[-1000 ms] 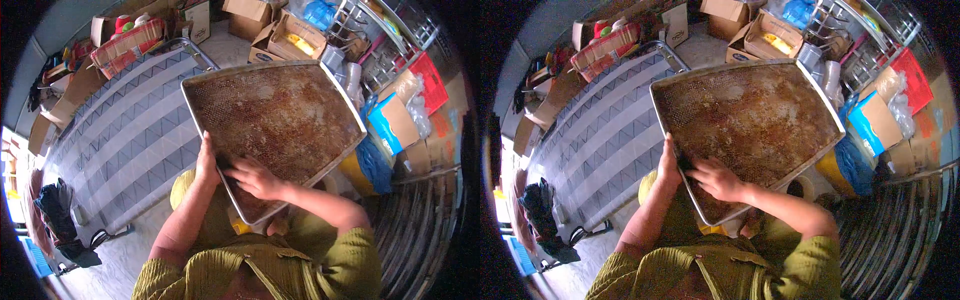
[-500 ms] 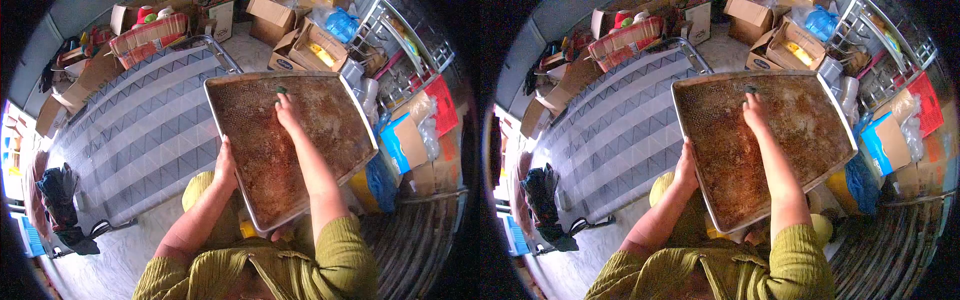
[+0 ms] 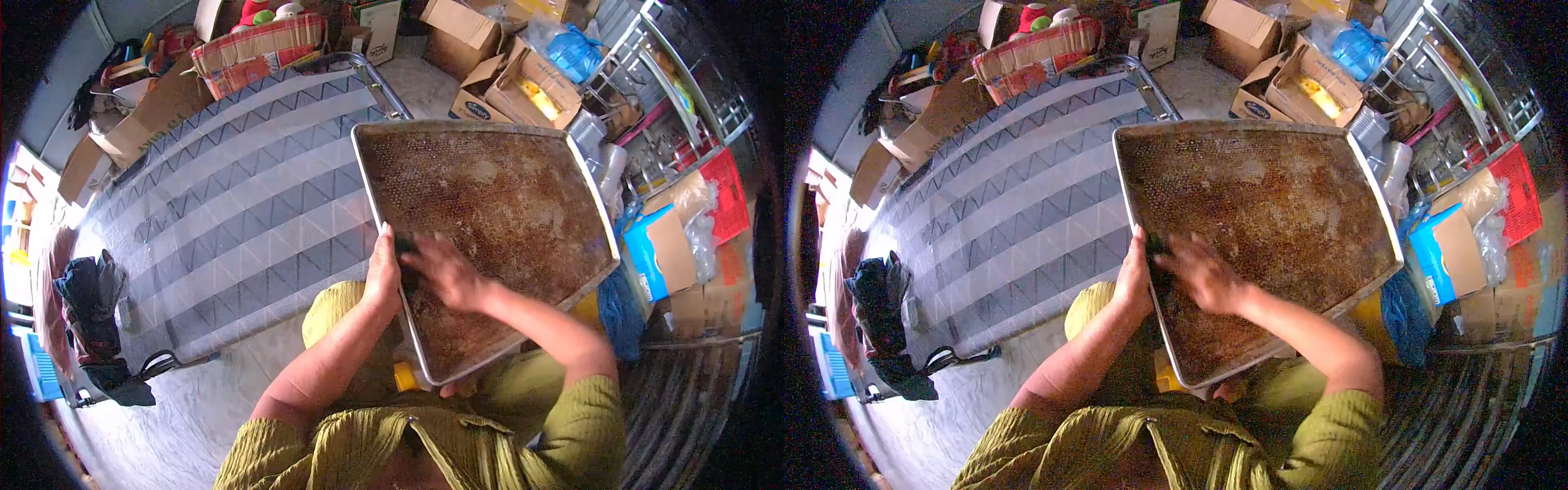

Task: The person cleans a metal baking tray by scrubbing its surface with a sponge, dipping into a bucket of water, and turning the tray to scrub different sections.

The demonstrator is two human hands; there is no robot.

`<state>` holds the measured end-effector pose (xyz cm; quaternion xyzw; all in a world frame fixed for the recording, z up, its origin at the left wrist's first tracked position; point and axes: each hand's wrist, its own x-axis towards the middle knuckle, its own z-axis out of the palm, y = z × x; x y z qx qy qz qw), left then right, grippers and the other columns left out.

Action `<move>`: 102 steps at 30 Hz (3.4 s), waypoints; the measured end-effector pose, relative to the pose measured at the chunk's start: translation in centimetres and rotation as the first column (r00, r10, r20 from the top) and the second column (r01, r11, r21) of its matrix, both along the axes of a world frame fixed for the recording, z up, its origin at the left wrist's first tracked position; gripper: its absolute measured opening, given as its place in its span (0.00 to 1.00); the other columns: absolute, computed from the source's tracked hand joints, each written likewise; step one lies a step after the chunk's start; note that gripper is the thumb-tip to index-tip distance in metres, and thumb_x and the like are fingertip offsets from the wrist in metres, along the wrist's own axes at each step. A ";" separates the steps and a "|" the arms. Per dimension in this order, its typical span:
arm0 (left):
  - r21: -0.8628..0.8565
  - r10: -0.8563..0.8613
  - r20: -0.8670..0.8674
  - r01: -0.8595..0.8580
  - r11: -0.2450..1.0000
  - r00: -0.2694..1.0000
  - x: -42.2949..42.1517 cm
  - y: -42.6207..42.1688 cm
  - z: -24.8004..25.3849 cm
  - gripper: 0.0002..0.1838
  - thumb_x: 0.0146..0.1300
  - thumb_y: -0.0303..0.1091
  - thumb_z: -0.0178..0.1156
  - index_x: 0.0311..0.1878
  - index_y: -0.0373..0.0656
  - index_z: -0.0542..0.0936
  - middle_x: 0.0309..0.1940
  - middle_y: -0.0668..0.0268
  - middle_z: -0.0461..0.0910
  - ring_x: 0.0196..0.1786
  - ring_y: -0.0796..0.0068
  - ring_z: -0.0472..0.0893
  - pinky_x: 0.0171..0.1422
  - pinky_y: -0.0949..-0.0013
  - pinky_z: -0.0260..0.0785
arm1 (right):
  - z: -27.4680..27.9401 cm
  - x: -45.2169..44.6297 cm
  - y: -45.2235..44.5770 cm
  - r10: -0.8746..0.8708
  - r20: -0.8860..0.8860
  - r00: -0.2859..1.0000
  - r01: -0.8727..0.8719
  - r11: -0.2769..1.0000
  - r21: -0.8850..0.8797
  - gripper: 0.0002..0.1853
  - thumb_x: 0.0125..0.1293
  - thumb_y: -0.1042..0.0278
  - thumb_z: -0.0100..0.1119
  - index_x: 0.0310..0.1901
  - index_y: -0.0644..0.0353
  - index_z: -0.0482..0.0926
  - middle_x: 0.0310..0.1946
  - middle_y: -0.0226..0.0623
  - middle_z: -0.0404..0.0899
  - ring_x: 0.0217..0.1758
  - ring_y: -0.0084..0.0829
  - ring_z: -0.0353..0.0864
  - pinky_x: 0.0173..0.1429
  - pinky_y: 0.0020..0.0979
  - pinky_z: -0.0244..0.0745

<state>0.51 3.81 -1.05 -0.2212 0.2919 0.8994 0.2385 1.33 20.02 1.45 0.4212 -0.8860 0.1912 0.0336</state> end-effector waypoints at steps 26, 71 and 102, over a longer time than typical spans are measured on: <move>0.107 -0.008 -0.115 0.021 0.994 0.993 -0.2 0.1 0.1 0.27 0.66 0.49 0.44 0.60 0.39 0.65 0.55 0.54 0.70 0.54 0.56 0.72 0.61 0.54 0.62 | 4.7 14.2 0.0 0.004 0.635 0.772 0.147 0.972 -0.184 0.30 0.58 0.74 0.51 0.64 0.52 0.59 0.57 0.45 0.63 0.58 0.46 0.65 0.63 0.39 0.60; -0.267 -0.375 -0.370 0.290 0.919 0.850 0.0 -0.7 0.1 0.21 0.62 0.42 0.46 0.50 0.35 0.70 0.47 0.53 0.73 0.45 0.52 0.75 0.46 0.51 0.71 | 2.0 16.2 13.0 -0.892 0.337 0.300 0.951 0.251 -0.181 0.41 0.56 0.49 0.58 0.68 0.45 0.49 0.69 0.51 0.38 0.72 0.50 0.33 0.71 0.51 0.34; -0.107 -0.171 -0.453 0.137 0.985 0.875 2.6 0.8 4.7 0.27 0.62 0.50 0.47 0.59 0.43 0.68 0.57 0.60 0.69 0.54 0.58 0.72 0.55 0.54 0.67 | 0.8 16.9 15.4 -0.715 0.678 0.172 0.883 -0.193 -0.427 0.32 0.47 0.50 0.65 0.48 0.68 0.74 0.40 0.51 0.78 0.45 0.40 0.77 0.51 0.35 0.70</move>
